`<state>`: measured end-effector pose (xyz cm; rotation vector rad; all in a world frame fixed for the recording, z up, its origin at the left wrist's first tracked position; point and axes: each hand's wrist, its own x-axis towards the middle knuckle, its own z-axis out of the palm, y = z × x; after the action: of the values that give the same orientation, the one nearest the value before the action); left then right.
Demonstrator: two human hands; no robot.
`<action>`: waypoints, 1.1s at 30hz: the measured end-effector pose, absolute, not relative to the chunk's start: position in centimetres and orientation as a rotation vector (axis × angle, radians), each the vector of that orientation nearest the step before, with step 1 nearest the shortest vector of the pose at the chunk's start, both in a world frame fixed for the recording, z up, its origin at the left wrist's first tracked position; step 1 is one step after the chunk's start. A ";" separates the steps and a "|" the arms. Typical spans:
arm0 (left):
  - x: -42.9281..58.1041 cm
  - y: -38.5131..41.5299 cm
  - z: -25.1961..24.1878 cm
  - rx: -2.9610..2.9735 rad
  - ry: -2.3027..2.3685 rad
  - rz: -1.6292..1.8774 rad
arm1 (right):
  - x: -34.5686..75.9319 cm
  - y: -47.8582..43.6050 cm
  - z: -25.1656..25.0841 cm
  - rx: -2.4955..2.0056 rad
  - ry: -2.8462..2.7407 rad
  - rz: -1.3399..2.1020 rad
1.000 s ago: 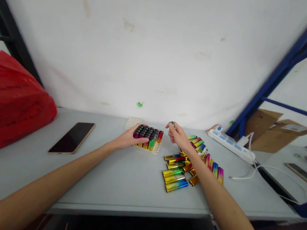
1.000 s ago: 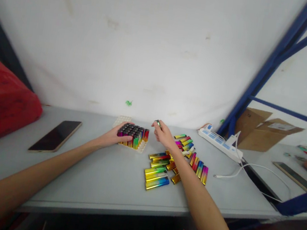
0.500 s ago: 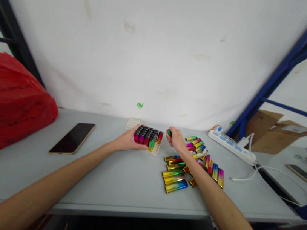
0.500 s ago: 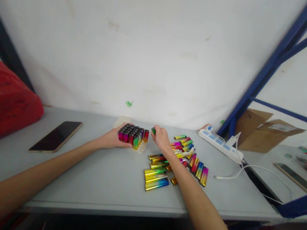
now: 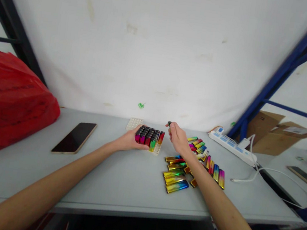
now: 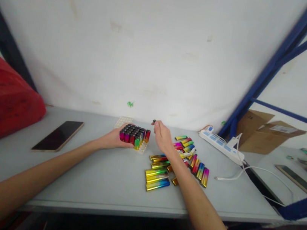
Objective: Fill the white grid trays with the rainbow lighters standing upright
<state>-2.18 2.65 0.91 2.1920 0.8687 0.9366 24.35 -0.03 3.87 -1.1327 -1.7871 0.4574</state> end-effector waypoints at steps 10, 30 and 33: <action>-2.2 2.5 1.1 2.199 0.883 0.914 | 24.9 -0.4 4.7 -1.081 -1.986 0.017; -2.3 2.9 0.7 2.200 0.937 0.923 | 25.0 -0.2 4.5 -1.499 -2.412 0.247; -2.2 2.9 0.7 2.187 0.921 0.910 | 26.1 -0.2 5.2 -1.446 -2.360 0.161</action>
<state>-2.23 2.94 0.68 2.1874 0.9213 0.9096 26.07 -0.24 5.18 -1.4457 -2.3596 0.1613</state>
